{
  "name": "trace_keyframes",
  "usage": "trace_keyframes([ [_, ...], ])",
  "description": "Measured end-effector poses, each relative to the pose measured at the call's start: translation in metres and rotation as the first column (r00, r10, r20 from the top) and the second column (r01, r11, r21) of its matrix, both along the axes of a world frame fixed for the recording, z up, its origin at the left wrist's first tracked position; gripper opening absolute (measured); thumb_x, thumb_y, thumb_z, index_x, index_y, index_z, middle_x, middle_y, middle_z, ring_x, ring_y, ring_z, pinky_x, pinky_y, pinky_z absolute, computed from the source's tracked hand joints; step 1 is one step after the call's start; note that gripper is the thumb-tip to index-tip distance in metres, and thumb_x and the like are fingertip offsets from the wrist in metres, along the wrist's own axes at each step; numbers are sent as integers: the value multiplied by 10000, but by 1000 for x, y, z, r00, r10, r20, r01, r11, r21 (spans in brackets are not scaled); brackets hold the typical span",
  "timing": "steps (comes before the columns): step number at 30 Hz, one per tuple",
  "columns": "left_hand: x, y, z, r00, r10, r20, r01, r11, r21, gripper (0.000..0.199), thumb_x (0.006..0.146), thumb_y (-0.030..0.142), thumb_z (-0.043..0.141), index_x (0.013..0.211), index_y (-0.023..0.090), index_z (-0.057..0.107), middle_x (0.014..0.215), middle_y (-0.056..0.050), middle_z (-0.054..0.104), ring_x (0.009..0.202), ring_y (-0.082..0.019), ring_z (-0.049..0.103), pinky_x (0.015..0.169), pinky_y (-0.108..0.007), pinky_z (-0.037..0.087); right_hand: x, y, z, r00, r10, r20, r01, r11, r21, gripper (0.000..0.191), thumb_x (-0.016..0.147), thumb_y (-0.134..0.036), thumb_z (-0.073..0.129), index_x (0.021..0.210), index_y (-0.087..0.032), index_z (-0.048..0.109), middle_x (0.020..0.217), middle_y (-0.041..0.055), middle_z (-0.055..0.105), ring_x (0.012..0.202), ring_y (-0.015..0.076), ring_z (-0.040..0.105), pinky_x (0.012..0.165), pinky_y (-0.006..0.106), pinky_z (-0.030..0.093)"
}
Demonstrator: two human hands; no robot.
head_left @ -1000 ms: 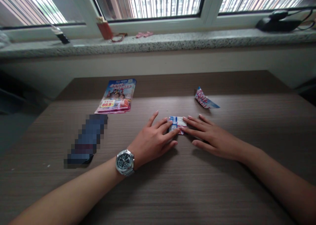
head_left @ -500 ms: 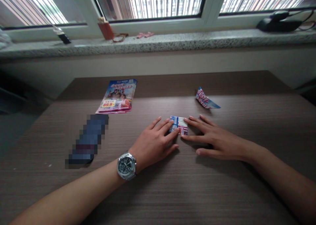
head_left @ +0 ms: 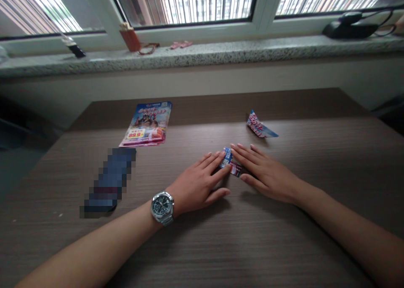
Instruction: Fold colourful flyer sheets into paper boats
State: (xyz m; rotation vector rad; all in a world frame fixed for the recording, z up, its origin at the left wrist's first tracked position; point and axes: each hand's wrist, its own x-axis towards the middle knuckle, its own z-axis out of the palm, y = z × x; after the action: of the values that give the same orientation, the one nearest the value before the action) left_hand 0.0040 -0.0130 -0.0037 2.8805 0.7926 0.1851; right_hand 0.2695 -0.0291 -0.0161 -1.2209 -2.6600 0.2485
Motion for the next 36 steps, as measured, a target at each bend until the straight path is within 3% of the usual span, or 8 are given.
trace_keyframes([
  [5,3,-1,1,999,-43,6,43,999,2,643,1027,532,392,1525,128,367,1645,-173,240,1538,-279,220,1255,-440,251,-6,2,-2,1000,-17,-10,17,1000,-2,658,1053,-461,340,1611,-155,173,1672,105,185,1544,222,168,1248,484,217],
  [11,6,-13,5,1000,6,-13,-5,998,60,597,1045,493,360,1511,122,406,1545,-152,447,1424,-282,443,1204,-411,344,-8,4,-6,1000,-27,9,27,998,-51,639,1051,-503,322,1610,-222,193,1669,70,189,1538,223,191,1246,487,221],
  [21,9,-19,8,1000,-1,-27,3,998,58,654,1030,552,369,1519,119,390,1572,-162,405,1466,-290,381,1226,-412,299,-13,7,-7,996,-85,-3,85,995,-46,629,1052,-523,292,1604,-227,231,1643,50,317,1524,213,254,1250,483,224],
  [36,10,-22,8,1000,3,-24,-1,998,55,632,1032,559,343,1479,124,441,1548,-148,444,1452,-315,386,1209,-488,286,-16,6,-8,990,-124,61,126,992,-32,661,1044,-553,274,1603,-204,224,1666,39,205,1543,239,173,1248,504,203],
])
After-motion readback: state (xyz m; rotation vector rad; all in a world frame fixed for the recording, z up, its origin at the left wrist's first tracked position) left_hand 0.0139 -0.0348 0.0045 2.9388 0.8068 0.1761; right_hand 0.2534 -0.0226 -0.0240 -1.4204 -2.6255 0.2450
